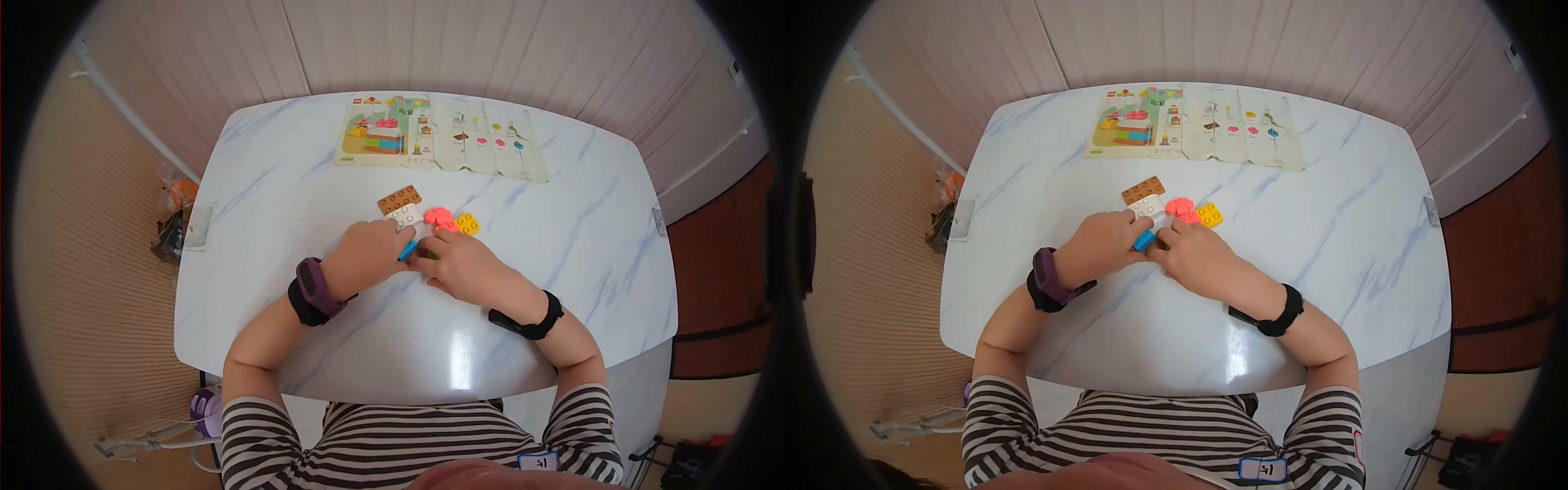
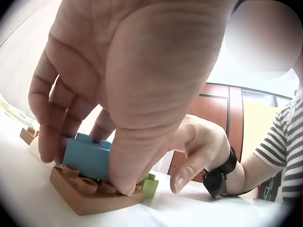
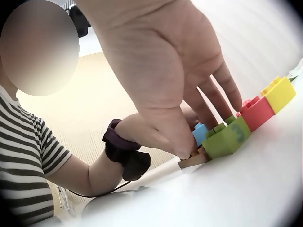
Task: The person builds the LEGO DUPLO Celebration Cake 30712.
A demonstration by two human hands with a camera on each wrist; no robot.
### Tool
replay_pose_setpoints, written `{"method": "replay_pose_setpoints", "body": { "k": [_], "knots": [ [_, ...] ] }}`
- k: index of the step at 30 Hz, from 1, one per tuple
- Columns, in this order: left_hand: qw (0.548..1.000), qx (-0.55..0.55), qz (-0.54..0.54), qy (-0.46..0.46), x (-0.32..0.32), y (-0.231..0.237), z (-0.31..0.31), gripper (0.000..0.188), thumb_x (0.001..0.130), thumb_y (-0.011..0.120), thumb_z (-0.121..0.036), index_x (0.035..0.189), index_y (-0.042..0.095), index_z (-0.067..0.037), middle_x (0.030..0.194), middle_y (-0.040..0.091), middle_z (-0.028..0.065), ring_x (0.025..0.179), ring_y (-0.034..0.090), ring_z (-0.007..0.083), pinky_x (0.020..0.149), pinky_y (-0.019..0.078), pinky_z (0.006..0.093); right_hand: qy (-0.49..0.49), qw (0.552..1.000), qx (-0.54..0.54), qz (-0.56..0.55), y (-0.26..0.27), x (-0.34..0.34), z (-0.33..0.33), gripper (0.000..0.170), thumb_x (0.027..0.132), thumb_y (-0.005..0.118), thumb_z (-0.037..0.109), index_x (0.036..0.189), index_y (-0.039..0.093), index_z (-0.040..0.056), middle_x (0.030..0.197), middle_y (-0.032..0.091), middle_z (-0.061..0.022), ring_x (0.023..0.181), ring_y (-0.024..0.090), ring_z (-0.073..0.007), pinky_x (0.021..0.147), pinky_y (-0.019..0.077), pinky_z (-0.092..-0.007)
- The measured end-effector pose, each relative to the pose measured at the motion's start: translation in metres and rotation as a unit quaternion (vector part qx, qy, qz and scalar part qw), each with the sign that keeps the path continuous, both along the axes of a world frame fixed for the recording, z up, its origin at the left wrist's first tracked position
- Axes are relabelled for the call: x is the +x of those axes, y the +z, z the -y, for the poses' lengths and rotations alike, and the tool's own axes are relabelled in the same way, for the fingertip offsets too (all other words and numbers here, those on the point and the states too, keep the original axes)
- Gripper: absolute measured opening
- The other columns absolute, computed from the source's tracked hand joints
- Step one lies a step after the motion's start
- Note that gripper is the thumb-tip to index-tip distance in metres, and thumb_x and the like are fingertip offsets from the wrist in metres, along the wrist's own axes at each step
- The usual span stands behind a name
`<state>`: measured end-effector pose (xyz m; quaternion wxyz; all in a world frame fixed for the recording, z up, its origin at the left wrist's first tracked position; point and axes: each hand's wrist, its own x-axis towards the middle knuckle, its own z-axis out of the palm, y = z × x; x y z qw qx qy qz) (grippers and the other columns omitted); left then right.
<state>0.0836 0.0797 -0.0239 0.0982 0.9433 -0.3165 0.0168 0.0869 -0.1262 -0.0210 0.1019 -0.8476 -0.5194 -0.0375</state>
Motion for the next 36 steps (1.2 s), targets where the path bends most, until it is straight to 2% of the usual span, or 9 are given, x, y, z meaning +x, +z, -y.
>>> {"method": "replay_pose_setpoints", "body": {
  "k": [5,8,11,14,17,20,29,32,36],
  "knots": [
    [1.000,0.013,-0.017,0.007,0.000,0.000,-0.005,0.041,0.073,0.074,-0.026,0.105,0.056,-0.010,0.083,0.057,0.0108,0.072,0.061,0.0280,0.059,0.0489,0.0373,-0.035,0.989,-0.131,-0.060,0.013,0.000,0.015,0.038,0.070,0.073,0.016,0.106,0.063,0.0103,0.109,0.057,-0.0057,0.103,0.054,-0.0236,0.084,0.0477,-0.0345],
    [1.000,0.002,-0.017,0.006,0.002,0.001,-0.009,0.041,0.073,0.074,-0.022,0.108,0.055,-0.010,0.084,0.057,0.0114,0.075,0.061,0.0286,0.061,0.0492,0.0372,-0.048,0.985,-0.152,-0.066,0.013,0.003,0.019,0.037,0.070,0.073,0.015,0.105,0.064,0.0077,0.111,0.057,-0.0066,0.104,0.054,-0.0230,0.084,0.0480,-0.0340],
    [1.000,0.007,-0.030,0.006,0.003,0.005,-0.009,0.042,0.074,0.073,-0.018,0.111,0.054,-0.009,0.085,0.057,0.0120,0.076,0.061,0.0299,0.063,0.0492,0.0381,-0.007,0.994,-0.105,-0.024,0.008,0.009,0.025,0.023,0.072,0.068,0.015,0.092,0.065,0.0037,0.096,0.059,-0.0068,0.097,0.057,-0.0229,0.078,0.0491,-0.0330],
    [0.997,-0.004,-0.080,0.006,0.004,0.009,-0.007,0.044,0.074,0.072,-0.016,0.113,0.053,-0.009,0.086,0.058,0.0128,0.077,0.060,0.0312,0.065,0.0488,0.0396,-0.060,0.993,-0.101,-0.020,0.012,0.008,0.024,0.021,0.071,0.070,0.016,0.086,0.063,0.0026,0.093,0.058,-0.0079,0.092,0.058,-0.0246,0.076,0.0500,-0.0346],
    [0.994,-0.011,-0.105,-0.005,0.006,0.010,-0.009,0.045,0.074,0.072,-0.016,0.114,0.052,-0.008,0.088,0.058,0.0142,0.077,0.060,0.0324,0.066,0.0484,0.0406,-0.039,0.997,-0.060,0.023,0.010,0.012,0.020,0.016,0.073,0.067,0.013,0.083,0.061,0.0022,0.089,0.058,-0.0092,0.088,0.058,-0.0250,0.075,0.0499,-0.0362],
    [0.994,-0.031,-0.105,-0.013,0.007,0.010,-0.004,0.047,0.074,0.072,-0.017,0.114,0.050,-0.006,0.088,0.059,0.0165,0.078,0.060,0.0335,0.066,0.0484,0.0408,-0.024,0.998,-0.010,-0.052,0.004,0.008,0.006,0.029,0.070,0.070,0.013,0.094,0.059,0.0025,0.094,0.058,-0.0093,0.090,0.057,-0.0249,0.080,0.0480,-0.0344],
    [0.993,-0.084,-0.085,-0.026,0.005,0.015,-0.025,0.044,0.074,0.070,-0.012,0.111,0.048,-0.001,0.089,0.060,0.0178,0.084,0.060,0.0351,0.072,0.0486,0.0415,0.013,0.993,0.008,0.119,-0.033,0.013,-0.009,0.021,0.074,0.069,0.020,0.084,0.060,0.0035,0.083,0.056,-0.0076,0.083,0.057,-0.0239,0.070,0.0470,-0.0361],
    [0.992,-0.085,-0.095,-0.014,0.002,0.018,-0.029,0.045,0.074,0.070,-0.012,0.111,0.049,-0.001,0.091,0.061,0.0173,0.085,0.060,0.0351,0.074,0.0485,0.0416,0.006,0.998,0.059,0.011,-0.020,0.011,-0.009,0.014,0.079,0.061,0.015,0.088,0.060,0.0039,0.081,0.055,-0.0078,0.083,0.056,-0.0246,0.070,0.0470,-0.0374],
    [0.990,-0.086,-0.111,0.000,0.003,0.025,-0.034,0.043,0.074,0.070,-0.012,0.111,0.050,-0.002,0.093,0.061,0.0161,0.088,0.059,0.0346,0.076,0.0478,0.0416,0.044,0.997,0.069,-0.009,-0.018,0.003,-0.021,0.021,0.078,0.063,0.014,0.097,0.058,0.0070,0.081,0.055,-0.0084,0.081,0.057,-0.0253,0.068,0.0479,-0.0373]
  ]
}}
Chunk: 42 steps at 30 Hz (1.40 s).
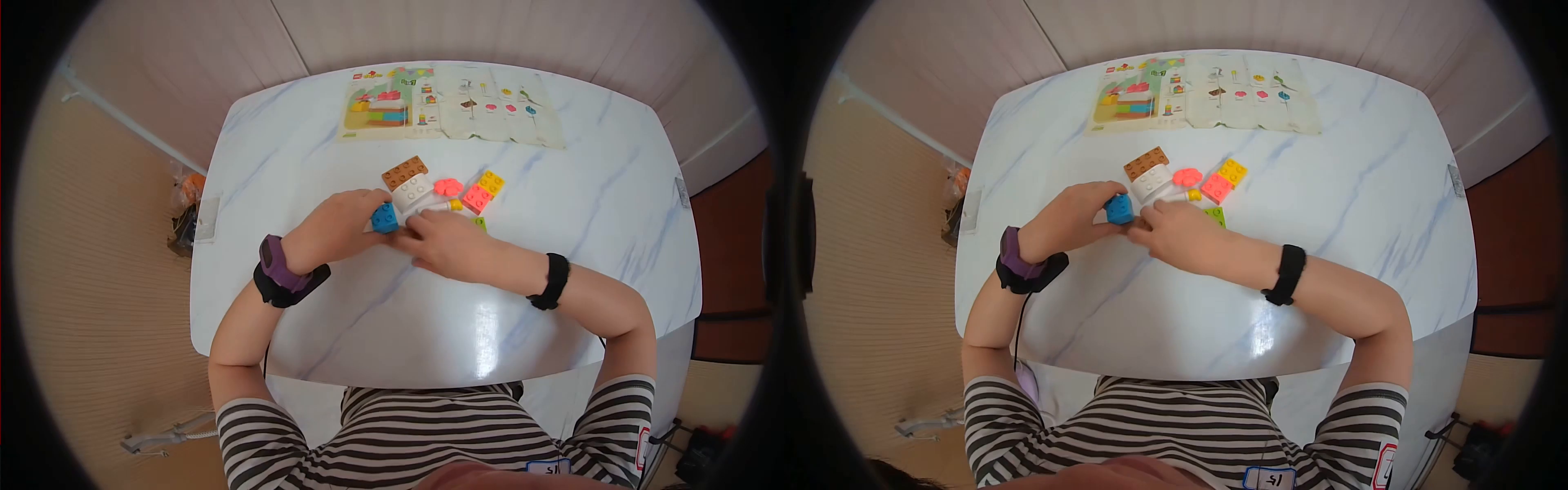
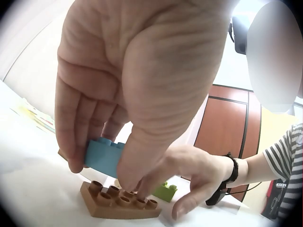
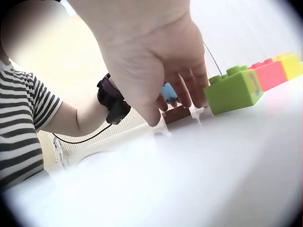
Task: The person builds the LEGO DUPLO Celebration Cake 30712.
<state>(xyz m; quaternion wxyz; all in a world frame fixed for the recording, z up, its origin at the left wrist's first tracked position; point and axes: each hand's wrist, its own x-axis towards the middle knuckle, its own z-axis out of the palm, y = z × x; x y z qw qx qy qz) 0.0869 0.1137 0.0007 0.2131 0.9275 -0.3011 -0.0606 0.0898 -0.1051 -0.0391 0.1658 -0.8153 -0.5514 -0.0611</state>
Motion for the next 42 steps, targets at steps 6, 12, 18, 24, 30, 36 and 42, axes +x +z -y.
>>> {"method": "replay_pose_setpoints", "body": {
  "k": [6,12,18,24,30,36,42],
  "knots": [
    [0.999,-0.026,-0.021,-0.002,-0.007,0.007,-0.006,0.042,0.072,0.070,-0.008,0.109,0.051,-0.005,0.095,0.059,0.0144,0.088,0.058,0.0339,0.077,0.0478,0.0398,-0.007,0.998,-0.066,-0.004,0.006,0.000,0.009,0.027,0.073,0.068,0.015,0.097,0.057,0.0099,0.081,0.053,-0.0072,0.078,0.057,-0.0232,0.068,0.0490,-0.0358],
    [0.993,-0.110,-0.034,-0.025,-0.002,-0.007,0.017,0.043,0.071,0.072,-0.004,0.107,0.049,-0.003,0.096,0.058,0.0138,0.086,0.060,0.0291,0.074,0.0501,0.0362,-0.022,0.999,0.022,-0.024,0.032,0.009,0.026,0.031,0.073,0.067,0.008,0.103,0.057,0.0085,0.098,0.056,-0.0072,0.089,0.058,-0.0246,0.075,0.0498,-0.0355],
    [0.988,-0.109,-0.108,-0.029,0.004,-0.006,0.042,0.052,0.070,0.076,-0.006,0.111,0.044,-0.002,0.098,0.059,0.0147,0.087,0.062,0.0271,0.070,0.0505,0.0343,0.032,0.997,0.017,-0.062,0.025,0.014,0.029,0.039,0.071,0.068,0.003,0.108,0.056,0.0075,0.107,0.055,-0.0079,0.092,0.057,-0.0264,0.078,0.0502,-0.0359],
    [0.993,-0.095,-0.044,-0.063,-0.006,-0.010,0.037,0.056,0.065,0.079,-0.011,0.110,0.047,-0.005,0.103,0.057,0.0130,0.095,0.058,0.0294,0.079,0.0481,0.0358,0.023,0.995,-0.043,-0.088,0.033,0.005,0.036,0.039,0.070,0.072,0.012,0.103,0.054,0.0029,0.098,0.055,-0.0083,0.088,0.059,-0.0250,0.072,0.0510,-0.0354],
    [0.996,-0.025,0.028,-0.078,-0.008,-0.033,0.031,0.046,0.065,0.079,-0.015,0.103,0.053,-0.004,0.102,0.055,0.0112,0.098,0.054,0.0289,0.082,0.0465,0.0367,-0.044,0.980,-0.155,-0.114,0.029,-0.019,0.042,0.039,0.069,0.075,0.020,0.096,0.052,0.0028,0.091,0.055,-0.0110,0.087,0.059,-0.0270,0.069,0.0501,-0.0359],
    [0.998,-0.003,0.002,-0.068,-0.012,-0.032,0.036,0.042,0.067,0.078,-0.017,0.099,0.055,-0.004,0.098,0.055,0.0111,0.097,0.054,0.0288,0.081,0.0462,0.0359,-0.054,0.985,-0.102,-0.126,0.028,-0.017,0.053,0.036,0.071,0.073,0.016,0.095,0.050,0.0022,0.085,0.056,-0.0120,0.081,0.060,-0.0293,0.068,0.0497,-0.0384],
    [0.998,-0.019,-0.009,-0.062,-0.013,-0.028,0.030,0.036,0.068,0.075,-0.014,0.095,0.054,-0.004,0.091,0.055,0.0119,0.086,0.057,0.0297,0.075,0.0476,0.0374,-0.063,0.980,-0.104,-0.158,0.027,-0.017,0.061,0.027,0.073,0.069,0.010,0.090,0.050,0.0012,0.078,0.057,-0.0137,0.074,0.060,-0.0327,0.066,0.0486,-0.0401]
  ]
}}
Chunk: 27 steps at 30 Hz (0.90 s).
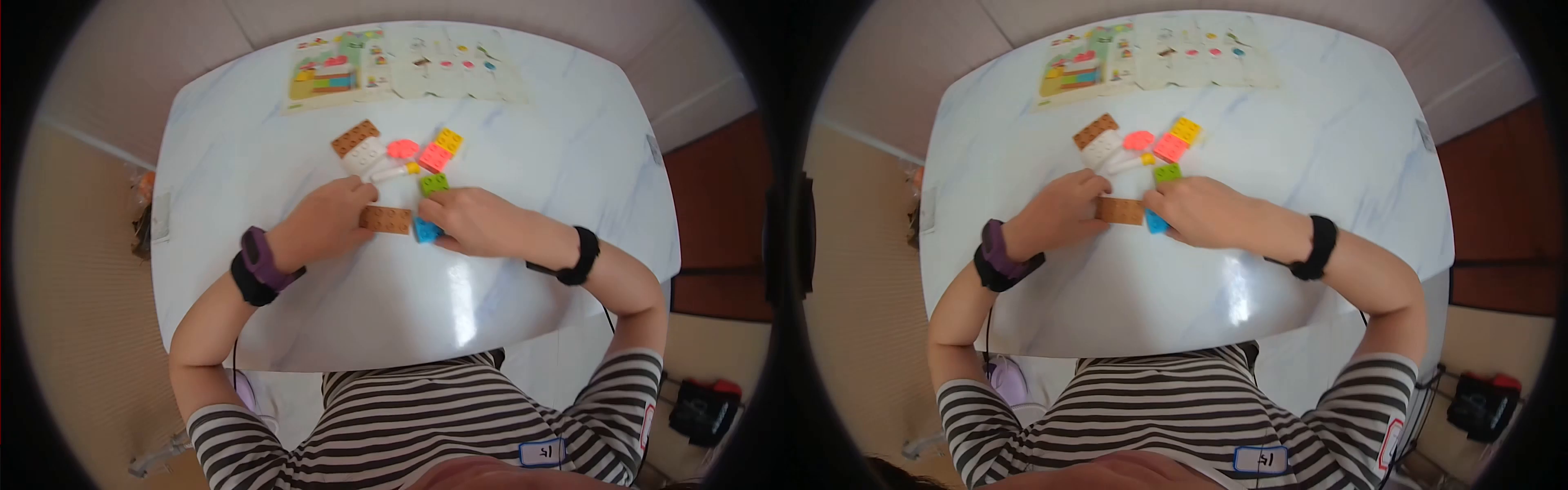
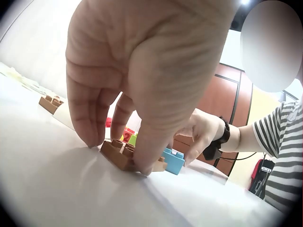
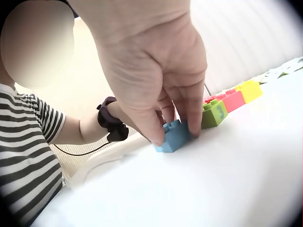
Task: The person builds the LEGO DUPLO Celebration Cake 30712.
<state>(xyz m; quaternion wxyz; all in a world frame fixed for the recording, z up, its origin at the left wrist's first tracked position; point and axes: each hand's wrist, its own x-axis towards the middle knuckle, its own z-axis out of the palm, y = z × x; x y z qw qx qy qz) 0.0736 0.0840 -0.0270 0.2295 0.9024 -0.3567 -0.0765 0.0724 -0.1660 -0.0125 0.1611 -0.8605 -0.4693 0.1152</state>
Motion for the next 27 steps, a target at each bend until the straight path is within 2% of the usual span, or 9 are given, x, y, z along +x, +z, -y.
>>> {"method": "replay_pose_setpoints", "body": {
  "k": [3,7,12,15,19,27],
  "knots": [
    [1.000,-0.004,-0.026,-0.004,0.001,-0.002,-0.001,0.033,0.069,0.074,-0.013,0.094,0.053,-0.004,0.089,0.054,0.0129,0.083,0.057,0.0309,0.073,0.0476,0.0383,-0.017,0.999,-0.028,-0.025,0.011,0.007,-0.002,0.028,0.072,0.071,0.010,0.089,0.051,0.0019,0.077,0.057,-0.0129,0.073,0.060,-0.0334,0.066,0.0474,-0.0406],
    [0.999,-0.010,-0.050,-0.006,0.002,0.000,0.000,0.033,0.070,0.074,-0.014,0.093,0.053,-0.004,0.088,0.054,0.0136,0.082,0.057,0.0318,0.071,0.0475,0.0389,-0.028,0.998,0.003,-0.050,0.027,0.011,-0.005,0.028,0.072,0.073,0.011,0.089,0.052,0.0036,0.080,0.059,-0.0120,0.075,0.060,-0.0320,0.066,0.0473,-0.0403],
    [0.998,-0.041,-0.043,-0.009,0.004,-0.008,0.012,0.035,0.071,0.075,-0.013,0.096,0.053,-0.003,0.089,0.056,0.0123,0.078,0.059,0.0276,0.070,0.0491,0.0361,-0.030,0.998,0.043,-0.041,0.020,0.024,-0.022,0.028,0.071,0.075,0.011,0.086,0.053,0.0048,0.081,0.059,-0.0113,0.076,0.061,-0.0303,0.066,0.0475,-0.0399],
    [0.998,-0.050,-0.040,-0.007,0.004,-0.012,0.013,0.035,0.071,0.075,-0.014,0.095,0.052,-0.002,0.088,0.056,0.0124,0.078,0.059,0.0273,0.069,0.0491,0.0356,-0.017,0.996,0.038,-0.074,0.017,0.027,-0.029,0.029,0.070,0.076,0.014,0.088,0.057,0.0017,0.078,0.061,-0.0148,0.076,0.061,-0.0316,0.067,0.0479,-0.0412],
    [0.997,-0.048,-0.060,-0.006,0.003,-0.010,0.012,0.038,0.069,0.077,-0.018,0.092,0.050,-0.001,0.088,0.054,0.0144,0.082,0.058,0.0320,0.070,0.0476,0.0391,-0.014,0.998,0.001,-0.067,0.017,0.024,-0.030,0.027,0.072,0.075,0.011,0.084,0.053,0.0033,0.078,0.057,-0.0117,0.074,0.059,-0.0308,0.066,0.0467,-0.0397],
    [0.997,-0.036,-0.069,0.000,0.004,-0.008,0.012,0.037,0.069,0.077,-0.017,0.091,0.051,-0.002,0.088,0.054,0.0137,0.081,0.058,0.0321,0.069,0.0479,0.0391,0.015,0.999,-0.006,-0.043,0.014,0.025,-0.029,0.023,0.074,0.073,0.010,0.084,0.055,0.0018,0.078,0.057,-0.0126,0.073,0.059,-0.0310,0.065,0.0467,-0.0400]
  ]
}}
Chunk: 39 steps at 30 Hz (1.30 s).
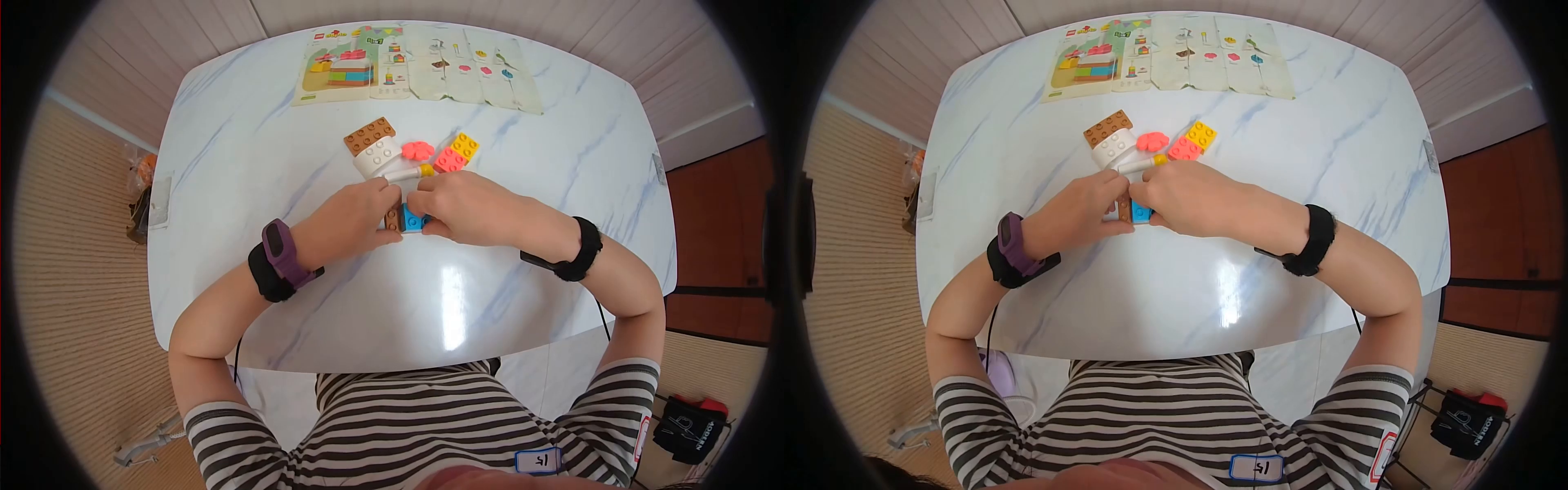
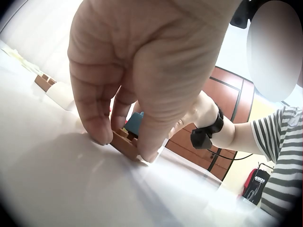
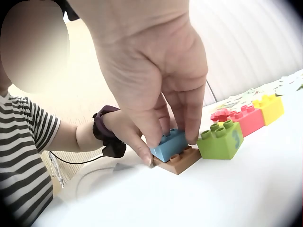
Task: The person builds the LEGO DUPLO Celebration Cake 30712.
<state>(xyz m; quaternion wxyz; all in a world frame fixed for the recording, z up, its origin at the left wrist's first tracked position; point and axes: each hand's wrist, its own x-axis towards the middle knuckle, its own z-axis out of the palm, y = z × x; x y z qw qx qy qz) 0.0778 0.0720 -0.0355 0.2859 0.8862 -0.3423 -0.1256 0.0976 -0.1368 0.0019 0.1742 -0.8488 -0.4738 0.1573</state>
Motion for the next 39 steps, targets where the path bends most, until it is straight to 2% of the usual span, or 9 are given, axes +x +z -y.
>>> {"method": "replay_pose_setpoints", "body": {
  "k": [4,6,12,15,24,27,33,39],
  "knots": [
    [1.000,-0.001,0.004,0.003,-0.001,0.000,0.000,0.037,0.069,0.077,-0.016,0.091,0.051,-0.002,0.088,0.054,0.0139,0.080,0.058,0.0323,0.069,0.0482,0.0394,0.021,0.998,-0.033,0.054,0.000,-0.001,-0.003,0.021,0.075,0.071,0.012,0.084,0.055,0.0010,0.077,0.057,-0.0131,0.072,0.059,-0.0305,0.064,0.0473,-0.0395],
    [1.000,-0.004,0.018,0.000,-0.001,-0.002,0.000,0.034,0.069,0.076,-0.013,0.090,0.051,-0.003,0.086,0.053,0.0126,0.076,0.058,0.0286,0.068,0.0488,0.0370,0.035,0.995,-0.052,0.078,-0.003,0.000,-0.005,0.021,0.076,0.070,0.013,0.084,0.055,0.0006,0.077,0.057,-0.0132,0.072,0.059,-0.0302,0.064,0.0476,-0.0391],
    [1.000,-0.010,0.019,-0.004,0.000,-0.001,0.000,0.033,0.070,0.076,-0.012,0.091,0.052,-0.002,0.086,0.053,0.0123,0.074,0.058,0.0278,0.067,0.0489,0.0360,0.034,0.996,-0.068,0.053,0.007,0.004,-0.008,0.022,0.074,0.071,0.012,0.084,0.055,0.0004,0.075,0.058,-0.0132,0.072,0.060,-0.0298,0.063,0.0475,-0.0391],
    [1.000,-0.012,0.026,-0.004,0.000,-0.001,0.000,0.033,0.070,0.075,-0.012,0.092,0.052,-0.003,0.087,0.053,0.0125,0.075,0.058,0.0284,0.067,0.0487,0.0364,0.049,0.995,-0.041,0.072,0.003,0.004,-0.007,0.015,0.073,0.062,0.001,0.087,0.059,-0.0022,0.070,0.062,-0.0146,0.069,0.063,-0.0309,0.060,0.0488,-0.0393],
    [1.000,-0.014,0.013,-0.004,0.002,-0.002,0.000,0.035,0.069,0.076,-0.013,0.092,0.051,-0.003,0.086,0.053,0.0123,0.078,0.057,0.0297,0.068,0.0469,0.0378,0.060,0.994,-0.036,0.081,0.002,0.005,-0.010,0.015,0.072,0.062,0.000,0.086,0.059,-0.0022,0.067,0.061,-0.0136,0.069,0.063,-0.0304,0.059,0.0486,-0.0393],
    [1.000,-0.023,0.019,0.000,0.002,-0.004,-0.001,0.035,0.069,0.076,-0.013,0.092,0.051,-0.003,0.086,0.053,0.0121,0.077,0.056,0.0303,0.068,0.0466,0.0381,0.054,0.994,-0.077,0.060,0.004,0.004,-0.013,0.022,0.074,0.069,0.010,0.086,0.055,-0.0005,0.075,0.059,-0.0130,0.073,0.061,-0.0296,0.063,0.0485,-0.0382],
    [1.000,-0.011,0.009,0.005,0.001,-0.002,0.001,0.036,0.069,0.076,-0.014,0.093,0.051,-0.002,0.087,0.053,0.0126,0.078,0.056,0.0317,0.068,0.0466,0.0386,0.058,0.990,-0.110,0.072,0.008,0.001,-0.019,0.013,0.075,0.062,0.005,0.086,0.057,-0.0012,0.076,0.060,-0.0136,0.074,0.062,-0.0281,0.064,0.0498,-0.0369],
    [1.000,-0.010,0.023,0.008,0.001,-0.004,0.001,0.037,0.068,0.076,-0.016,0.091,0.051,-0.004,0.088,0.054,0.0122,0.081,0.057,0.0306,0.071,0.0482,0.0382,0.062,0.986,-0.130,0.085,0.010,-0.002,-0.022,0.011,0.074,0.060,0.002,0.085,0.058,-0.0015,0.077,0.060,-0.0133,0.074,0.062,-0.0274,0.065,0.0503,-0.0364]
  ]
}}
